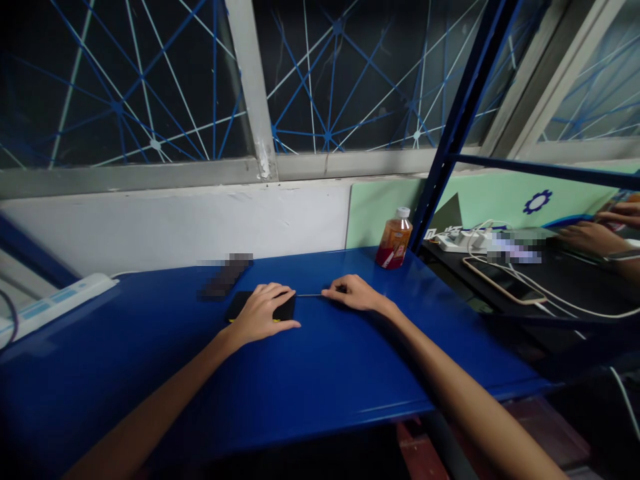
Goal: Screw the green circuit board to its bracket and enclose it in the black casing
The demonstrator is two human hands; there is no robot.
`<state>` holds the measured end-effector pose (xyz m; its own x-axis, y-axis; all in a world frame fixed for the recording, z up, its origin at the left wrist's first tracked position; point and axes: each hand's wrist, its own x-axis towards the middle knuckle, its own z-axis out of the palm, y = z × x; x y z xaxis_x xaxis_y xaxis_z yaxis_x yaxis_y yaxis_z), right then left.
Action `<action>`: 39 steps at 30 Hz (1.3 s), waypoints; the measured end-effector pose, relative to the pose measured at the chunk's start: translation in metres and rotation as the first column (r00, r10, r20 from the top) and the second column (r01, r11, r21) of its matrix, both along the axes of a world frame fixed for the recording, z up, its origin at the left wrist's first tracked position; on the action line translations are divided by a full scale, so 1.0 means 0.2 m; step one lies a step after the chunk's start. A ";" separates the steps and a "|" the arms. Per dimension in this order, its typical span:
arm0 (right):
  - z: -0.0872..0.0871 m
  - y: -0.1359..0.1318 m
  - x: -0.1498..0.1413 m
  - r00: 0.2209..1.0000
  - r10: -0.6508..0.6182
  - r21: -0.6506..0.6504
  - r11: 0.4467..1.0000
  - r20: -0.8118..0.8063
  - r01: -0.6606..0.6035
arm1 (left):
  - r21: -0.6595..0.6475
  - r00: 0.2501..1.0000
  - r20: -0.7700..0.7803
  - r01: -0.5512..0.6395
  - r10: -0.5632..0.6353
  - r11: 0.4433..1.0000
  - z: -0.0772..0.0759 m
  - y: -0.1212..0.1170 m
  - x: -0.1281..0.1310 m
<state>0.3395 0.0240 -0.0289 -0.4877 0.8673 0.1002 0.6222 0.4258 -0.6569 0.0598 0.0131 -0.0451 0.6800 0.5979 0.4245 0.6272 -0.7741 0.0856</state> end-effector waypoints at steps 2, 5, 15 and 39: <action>0.00 0.00 0.00 1.000 0.000 0.014 1.000 0.003 0.000 | -0.001 1.000 -0.002 0.001 -0.001 1.000 0.00 0.00 0.00; 0.02 0.00 0.01 1.000 -0.009 0.014 1.000 -0.017 0.010 | -0.002 1.000 0.002 0.005 -0.005 1.000 0.00 0.00 0.00; 0.07 0.01 0.09 0.982 -0.159 0.090 0.985 0.098 0.150 | 0.007 1.000 -0.004 0.007 -0.007 1.000 0.00 0.00 0.00; 0.06 -0.03 0.02 0.992 -0.044 -0.005 0.999 -0.122 0.044 | -0.178 0.965 0.259 -0.006 0.052 0.984 0.03 -0.02 0.04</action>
